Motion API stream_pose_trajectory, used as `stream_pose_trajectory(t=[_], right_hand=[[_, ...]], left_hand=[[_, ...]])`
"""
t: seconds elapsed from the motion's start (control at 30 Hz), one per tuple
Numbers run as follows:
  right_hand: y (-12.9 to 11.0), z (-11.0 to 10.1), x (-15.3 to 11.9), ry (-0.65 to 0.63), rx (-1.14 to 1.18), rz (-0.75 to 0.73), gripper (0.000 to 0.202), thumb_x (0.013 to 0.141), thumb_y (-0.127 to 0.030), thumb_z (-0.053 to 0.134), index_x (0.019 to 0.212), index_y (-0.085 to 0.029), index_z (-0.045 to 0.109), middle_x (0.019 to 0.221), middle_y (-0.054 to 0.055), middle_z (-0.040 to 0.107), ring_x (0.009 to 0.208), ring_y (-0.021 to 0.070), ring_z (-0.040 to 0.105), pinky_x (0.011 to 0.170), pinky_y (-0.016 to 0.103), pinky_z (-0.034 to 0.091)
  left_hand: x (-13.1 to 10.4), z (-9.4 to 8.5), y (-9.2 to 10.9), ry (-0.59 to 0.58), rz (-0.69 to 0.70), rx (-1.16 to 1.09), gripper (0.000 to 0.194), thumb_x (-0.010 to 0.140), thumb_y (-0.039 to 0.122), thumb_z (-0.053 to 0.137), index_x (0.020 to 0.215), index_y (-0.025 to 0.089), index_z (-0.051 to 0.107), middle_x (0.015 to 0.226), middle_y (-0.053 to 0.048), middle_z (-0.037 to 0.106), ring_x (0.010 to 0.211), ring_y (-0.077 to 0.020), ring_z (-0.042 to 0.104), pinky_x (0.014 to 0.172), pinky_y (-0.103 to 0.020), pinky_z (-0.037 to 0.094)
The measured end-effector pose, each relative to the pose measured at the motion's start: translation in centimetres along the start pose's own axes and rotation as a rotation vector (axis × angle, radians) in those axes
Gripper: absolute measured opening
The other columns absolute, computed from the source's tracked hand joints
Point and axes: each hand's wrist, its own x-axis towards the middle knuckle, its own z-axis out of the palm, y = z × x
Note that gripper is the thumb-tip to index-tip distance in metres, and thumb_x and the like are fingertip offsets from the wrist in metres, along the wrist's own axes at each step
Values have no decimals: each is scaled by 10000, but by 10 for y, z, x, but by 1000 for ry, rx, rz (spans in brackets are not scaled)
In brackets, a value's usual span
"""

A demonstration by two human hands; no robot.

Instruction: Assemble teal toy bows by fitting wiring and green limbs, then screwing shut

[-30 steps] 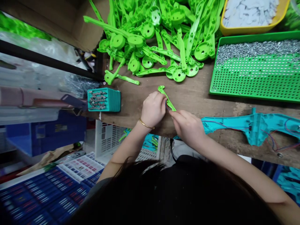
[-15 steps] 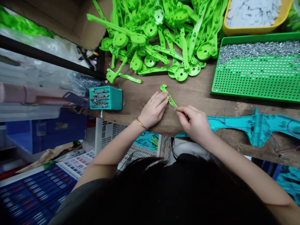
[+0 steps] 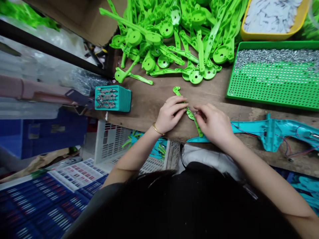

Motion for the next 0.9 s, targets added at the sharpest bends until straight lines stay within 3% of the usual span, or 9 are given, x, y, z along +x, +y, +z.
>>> stream_pose_trajectory(t=[0.23, 0.37, 0.57, 0.9], right_hand=[[-2, -4, 6, 19, 56, -63, 208, 891, -331, 597, 990, -222, 743, 897, 61, 670, 779, 185, 626, 719, 335, 481], [-4, -7, 13, -55, 158, -147, 199, 888, -317, 588, 977, -233, 746, 870, 52, 643, 782, 170, 615, 743, 324, 506], [-1, -14, 24, -195, 213, -222, 184, 873, -318, 588, 914, -222, 740, 875, 41, 640, 768, 157, 607, 764, 320, 511], [15, -8, 35, -319, 8, -235, 192, 885, -345, 542, 875, -199, 666, 892, 62, 637, 813, 188, 614, 784, 340, 489]], left_hand=[[-3, 3, -7, -51, -53, -59, 207, 970, 234, 539, 1041, 188, 728, 1132, -94, 714, 1147, -181, 618, 1056, -414, 484], [1, -2, -10, -117, -97, -100, 211, 967, 225, 539, 1051, 211, 731, 1138, -80, 712, 1147, -190, 619, 1068, -433, 468], [11, -12, -19, -167, -189, -280, 157, 938, 223, 598, 996, 208, 743, 1084, -46, 716, 1075, -159, 646, 1007, -346, 505], [17, -6, -19, -135, -269, -235, 65, 858, 198, 697, 896, 203, 749, 1064, -47, 683, 1043, -185, 643, 980, -394, 503]])
